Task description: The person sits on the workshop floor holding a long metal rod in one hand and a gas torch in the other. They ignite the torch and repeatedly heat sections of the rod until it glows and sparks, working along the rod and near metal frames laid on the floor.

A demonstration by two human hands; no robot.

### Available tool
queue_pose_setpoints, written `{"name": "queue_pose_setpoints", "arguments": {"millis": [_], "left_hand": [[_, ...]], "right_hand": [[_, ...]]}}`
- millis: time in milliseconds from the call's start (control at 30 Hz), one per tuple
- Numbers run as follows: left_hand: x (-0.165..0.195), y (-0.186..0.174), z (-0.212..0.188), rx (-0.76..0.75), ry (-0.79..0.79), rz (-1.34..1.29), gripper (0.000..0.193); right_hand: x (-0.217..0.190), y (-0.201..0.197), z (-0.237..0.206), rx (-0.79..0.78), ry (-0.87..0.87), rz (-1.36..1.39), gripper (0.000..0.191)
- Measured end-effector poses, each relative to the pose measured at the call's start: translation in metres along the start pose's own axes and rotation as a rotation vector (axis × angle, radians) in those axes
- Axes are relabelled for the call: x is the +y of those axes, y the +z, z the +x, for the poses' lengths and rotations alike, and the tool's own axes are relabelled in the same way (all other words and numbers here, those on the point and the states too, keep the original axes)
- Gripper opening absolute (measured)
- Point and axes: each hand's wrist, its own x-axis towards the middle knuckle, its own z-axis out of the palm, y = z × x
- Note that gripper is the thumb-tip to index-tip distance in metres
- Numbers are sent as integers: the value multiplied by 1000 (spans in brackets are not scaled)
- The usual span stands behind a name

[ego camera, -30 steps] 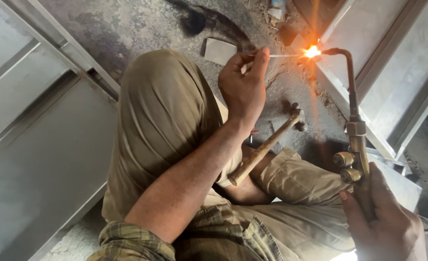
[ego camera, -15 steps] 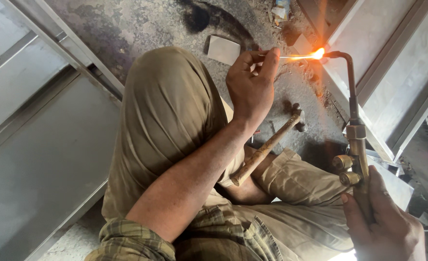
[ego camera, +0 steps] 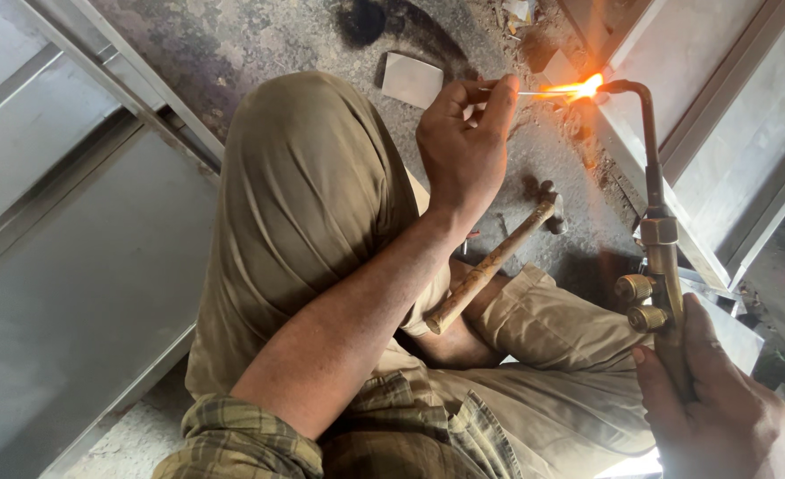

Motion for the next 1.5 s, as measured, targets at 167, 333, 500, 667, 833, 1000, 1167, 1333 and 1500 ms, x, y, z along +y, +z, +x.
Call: {"name": "queue_pose_setpoints", "arguments": {"millis": [167,333,500,667,833,1000,1167,1333,1500], "left_hand": [[-1,0,0,-16,6,-10,24],[-1,-1,1,-19,-7,-39,24],[-2,-1,1,-25,-27,-24,25],[-5,-1,1,-30,1,-55,24],[-6,-1,1,-27,34,-20,25],[-3,0,1,-9,1,-41,25],[-3,0,1,-12,-17,-56,24],[-4,1,2,-14,-14,-61,24],[-5,0,2,-26,7,-66,24]], "right_hand": [[2,2,-1,28,-46,65,63],[3,1,0,-21,32,39,67],[1,3,1,24,-1,47,64],[-1,1,1,7,13,24,65],[-1,0,0,5,23,77,64],[3,3,0,14,-28,56,64],[8,3,-1,-27,57,28,68],[8,5,-2,-5,24,31,66],[7,5,-3,-42,112,40,69]]}}
